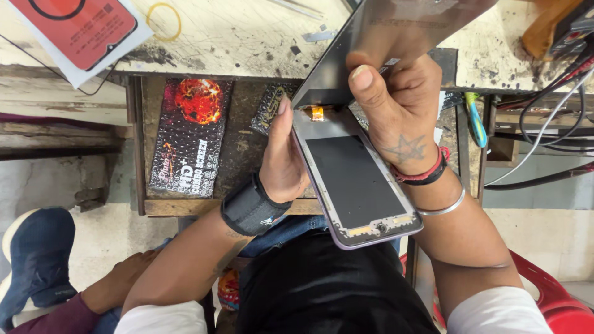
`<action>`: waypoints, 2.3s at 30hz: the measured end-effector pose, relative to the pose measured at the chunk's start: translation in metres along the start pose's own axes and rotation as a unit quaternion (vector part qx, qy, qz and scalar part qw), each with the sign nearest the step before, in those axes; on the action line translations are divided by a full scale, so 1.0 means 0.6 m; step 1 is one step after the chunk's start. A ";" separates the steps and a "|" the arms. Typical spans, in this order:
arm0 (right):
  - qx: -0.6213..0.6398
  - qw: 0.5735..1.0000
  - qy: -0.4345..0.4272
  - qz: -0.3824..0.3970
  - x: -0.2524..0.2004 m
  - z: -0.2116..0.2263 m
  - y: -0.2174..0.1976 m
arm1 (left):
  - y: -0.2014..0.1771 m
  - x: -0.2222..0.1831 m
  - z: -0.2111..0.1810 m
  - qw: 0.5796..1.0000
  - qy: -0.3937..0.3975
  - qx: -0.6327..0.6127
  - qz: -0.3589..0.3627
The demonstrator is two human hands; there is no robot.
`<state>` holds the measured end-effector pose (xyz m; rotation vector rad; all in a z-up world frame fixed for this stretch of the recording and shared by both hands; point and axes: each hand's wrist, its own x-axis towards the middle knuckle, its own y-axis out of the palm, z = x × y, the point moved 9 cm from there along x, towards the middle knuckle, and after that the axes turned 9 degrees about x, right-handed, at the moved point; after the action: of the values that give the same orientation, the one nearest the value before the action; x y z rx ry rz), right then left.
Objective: The person disassembles a mobile phone by prying open the back cover, removing screws from the internal frame using a screwdriver, and separating the battery and internal components.
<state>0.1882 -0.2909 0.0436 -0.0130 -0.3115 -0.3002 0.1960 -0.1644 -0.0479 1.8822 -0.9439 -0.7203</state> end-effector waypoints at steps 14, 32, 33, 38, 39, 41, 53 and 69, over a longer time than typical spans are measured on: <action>0.175 0.982 -0.005 0.074 0.003 -0.008 0.043 | 0.008 -0.001 0.001 0.989 -0.017 -0.130 0.062; 0.069 0.996 0.017 0.050 0.007 -0.021 0.038 | 0.005 -0.001 -0.015 0.990 -0.024 -0.131 0.046; 0.065 0.997 0.016 0.049 0.008 -0.022 0.038 | 0.006 0.000 -0.017 0.992 -0.018 -0.116 0.049; 0.068 0.996 -0.005 0.059 0.012 -0.004 0.048 | 0.011 0.002 -0.017 0.982 -0.033 -0.181 0.049; 0.064 0.996 -0.018 0.064 0.013 0.004 0.051 | 0.014 0.000 -0.019 0.980 -0.028 -0.190 0.056; 0.061 0.995 -0.026 0.070 0.011 0.011 0.053 | 0.016 -0.001 -0.018 0.982 -0.035 -0.178 0.055; -0.087 0.978 -0.175 0.070 -0.031 0.062 0.055 | 0.008 -0.034 -0.030 0.997 0.066 0.030 0.027; -0.050 0.980 -0.181 0.062 -0.038 0.051 0.056 | 0.008 -0.030 -0.029 0.997 0.050 0.051 0.031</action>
<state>0.1683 -0.2507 0.0669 -0.1881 -0.6552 -0.1879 0.1985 -0.1431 -0.0343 1.9507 -0.9855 -0.5443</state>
